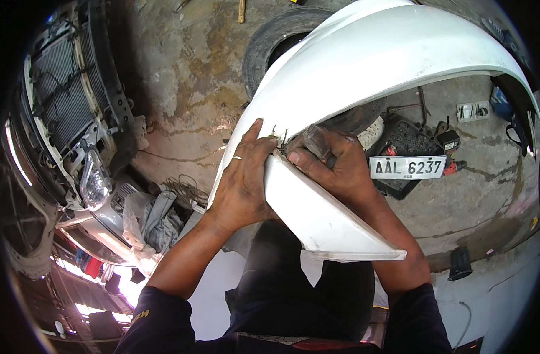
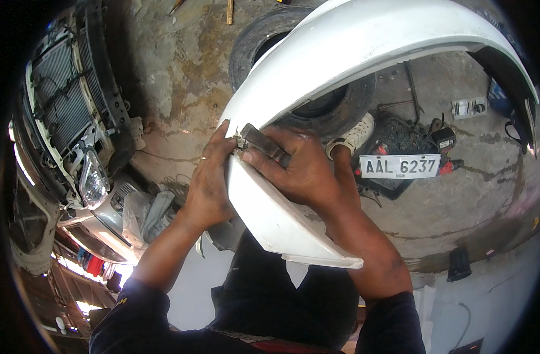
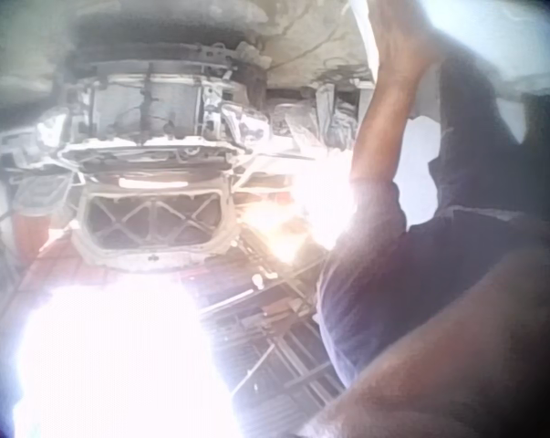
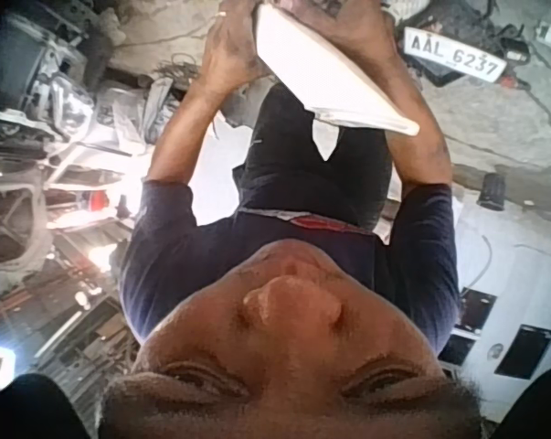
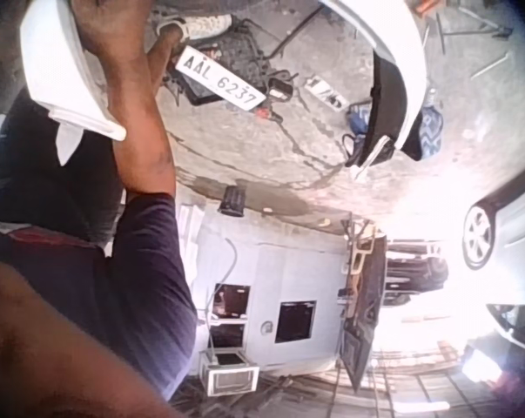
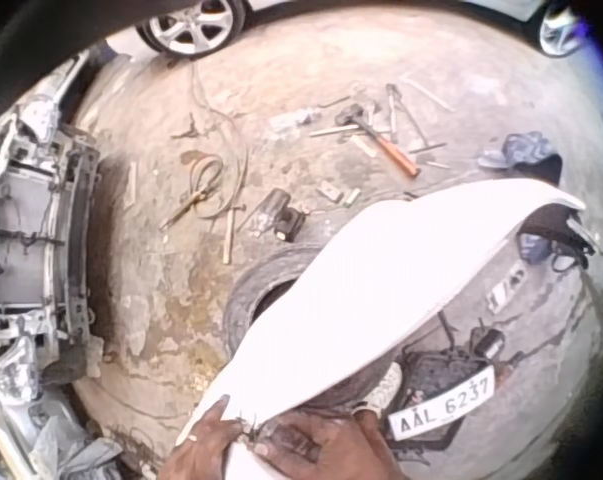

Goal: The person heats a white car bumper with a blowtorch and uses pliers to fuse plastic material and wire into damaged sections.

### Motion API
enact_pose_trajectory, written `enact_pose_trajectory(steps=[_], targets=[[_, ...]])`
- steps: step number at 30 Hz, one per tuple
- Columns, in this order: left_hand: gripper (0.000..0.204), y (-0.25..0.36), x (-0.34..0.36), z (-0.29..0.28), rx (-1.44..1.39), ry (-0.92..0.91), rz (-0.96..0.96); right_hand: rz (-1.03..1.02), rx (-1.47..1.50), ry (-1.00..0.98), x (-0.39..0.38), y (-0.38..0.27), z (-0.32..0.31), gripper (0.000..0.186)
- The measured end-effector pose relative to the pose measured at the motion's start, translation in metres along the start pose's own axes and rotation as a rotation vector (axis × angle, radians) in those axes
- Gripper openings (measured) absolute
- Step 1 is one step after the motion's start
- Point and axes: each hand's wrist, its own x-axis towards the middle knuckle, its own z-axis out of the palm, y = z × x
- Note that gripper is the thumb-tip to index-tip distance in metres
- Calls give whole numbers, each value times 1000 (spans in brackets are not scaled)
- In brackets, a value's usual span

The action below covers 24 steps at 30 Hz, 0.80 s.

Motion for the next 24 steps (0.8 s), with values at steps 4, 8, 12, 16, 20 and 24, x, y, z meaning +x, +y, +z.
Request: enact_pose_trajectory(steps=[4, 8, 12, 16, 20, 24], targets=[[117, 0, 0, -2, 26, -59, -25, 3, -20, 12, -1, 6, 1, 59], [118, 2, 0, 1, -19, -49, -52, 20, -56, 37, -6, 7, 1, 58], [116, -1, -4, 4, -56, 2, -24, 62, 97, 38, -10, 4, 4, 45], [115, -5, -6, 6, -65, -21, 33, -12, 167, 73, -10, 7, 8, 22], [122, -4, -7, 8, -80, -24, 26, 51, 218, 69, -11, 13, 8, 46], [125, -9, -11, 11, -120, 16, 57, 71, 297, 69, -14, 9, 12, 44]])
